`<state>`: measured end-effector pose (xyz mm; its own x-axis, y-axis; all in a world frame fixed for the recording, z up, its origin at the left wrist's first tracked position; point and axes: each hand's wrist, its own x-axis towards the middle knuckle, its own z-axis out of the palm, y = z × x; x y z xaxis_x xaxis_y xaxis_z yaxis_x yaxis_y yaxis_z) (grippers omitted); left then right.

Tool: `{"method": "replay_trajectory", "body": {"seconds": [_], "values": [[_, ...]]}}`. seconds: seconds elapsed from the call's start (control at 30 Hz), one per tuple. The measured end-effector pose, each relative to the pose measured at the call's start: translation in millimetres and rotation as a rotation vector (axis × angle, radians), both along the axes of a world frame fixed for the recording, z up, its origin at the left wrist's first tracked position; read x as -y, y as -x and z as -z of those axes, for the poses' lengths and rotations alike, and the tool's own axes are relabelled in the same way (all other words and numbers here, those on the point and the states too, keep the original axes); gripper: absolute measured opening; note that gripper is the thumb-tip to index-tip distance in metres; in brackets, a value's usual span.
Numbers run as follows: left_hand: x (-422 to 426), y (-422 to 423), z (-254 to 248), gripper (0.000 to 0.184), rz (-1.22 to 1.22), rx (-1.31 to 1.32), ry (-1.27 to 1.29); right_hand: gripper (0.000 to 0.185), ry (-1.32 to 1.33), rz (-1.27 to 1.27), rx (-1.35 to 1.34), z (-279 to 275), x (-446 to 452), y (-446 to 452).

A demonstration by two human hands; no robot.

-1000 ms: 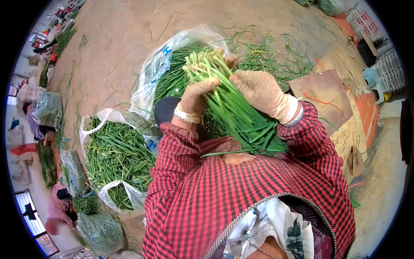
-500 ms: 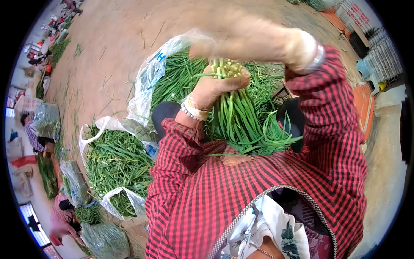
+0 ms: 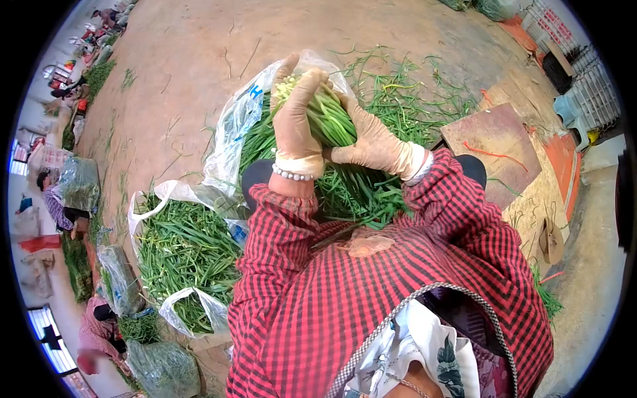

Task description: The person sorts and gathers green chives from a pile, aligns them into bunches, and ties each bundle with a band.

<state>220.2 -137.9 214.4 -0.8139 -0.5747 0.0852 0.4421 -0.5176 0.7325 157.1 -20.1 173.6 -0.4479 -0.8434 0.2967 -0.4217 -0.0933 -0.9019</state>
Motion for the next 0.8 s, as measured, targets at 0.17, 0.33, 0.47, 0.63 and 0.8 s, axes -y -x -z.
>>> {"method": "replay_trajectory", "body": {"seconds": [0.17,0.33,0.47,0.63,0.8], "values": [[1.0,9.7,6.6,0.049,0.076,0.015,-0.122,0.083,-0.071,-0.055,0.469,6.8,-15.1,-2.7],[30.1,23.1,24.1,0.060,0.093,0.002,0.025,0.058,-0.060,-0.071,0.738,12.2,-38.7,4.5],[45.3,23.3,24.4,0.055,0.090,-0.037,-0.015,0.053,0.034,-0.069,0.918,22.1,-53.7,10.4],[14.7,7.4,53.8,0.076,0.408,0.056,0.256,0.051,0.079,-0.152,1.083,17.1,-66.7,9.5],[-7.9,9.4,61.7,0.081,0.552,0.111,0.219,0.045,0.001,-0.167,1.178,20.8,-65.5,11.3]]}}
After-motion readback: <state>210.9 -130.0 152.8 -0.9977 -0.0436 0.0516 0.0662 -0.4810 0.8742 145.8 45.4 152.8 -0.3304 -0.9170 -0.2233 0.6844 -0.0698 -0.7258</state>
